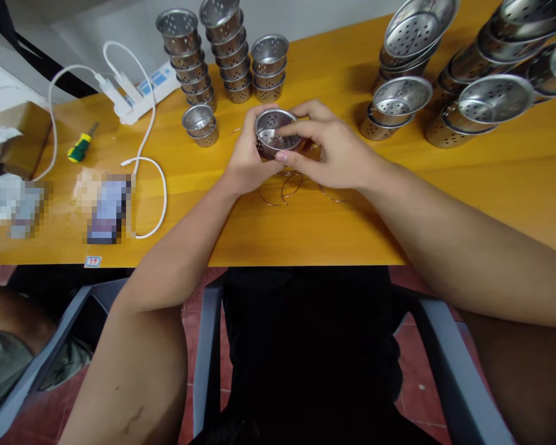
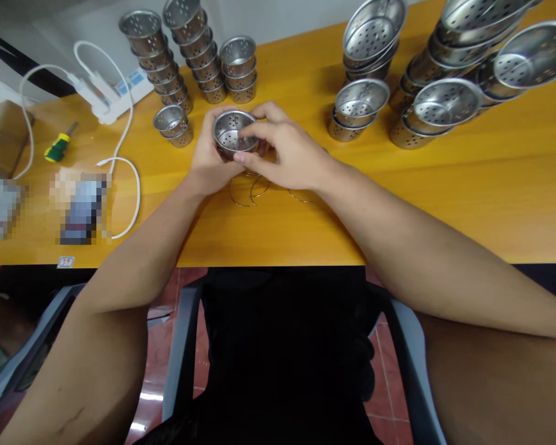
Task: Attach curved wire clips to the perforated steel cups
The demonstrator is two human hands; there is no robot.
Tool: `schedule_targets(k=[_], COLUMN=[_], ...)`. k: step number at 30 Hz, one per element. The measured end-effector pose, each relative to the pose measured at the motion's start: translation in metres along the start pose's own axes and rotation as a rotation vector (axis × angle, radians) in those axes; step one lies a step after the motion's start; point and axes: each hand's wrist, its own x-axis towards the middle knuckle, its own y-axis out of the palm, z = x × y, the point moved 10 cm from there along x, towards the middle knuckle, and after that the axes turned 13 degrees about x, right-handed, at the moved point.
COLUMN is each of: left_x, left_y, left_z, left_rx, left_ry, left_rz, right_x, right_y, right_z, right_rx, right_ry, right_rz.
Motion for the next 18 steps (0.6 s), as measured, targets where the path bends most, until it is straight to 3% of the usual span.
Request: schedule_targets(k=[10,15,18], left_x=[0.002,-0.001,-0.003], left_y=[0.005,-0.006,-0.007], left_z=[-0.010,-0.043,-0.050], left_rx=[0.050,-0.031,0.018], left_ry=[-0.130,-0.019,0.002], left_rz=[0.037,0.006,0.008], right_x=[-0.004,-0.004,-0.004], right_y=[0.010,0.009,0.010], right_z=[0.001,0.004,0.009], right_rx=[-0.090,-0.130,-0.162], right_ry=[-0.015,0.024,0.037], right_rz=[0.056,0.045,0.057])
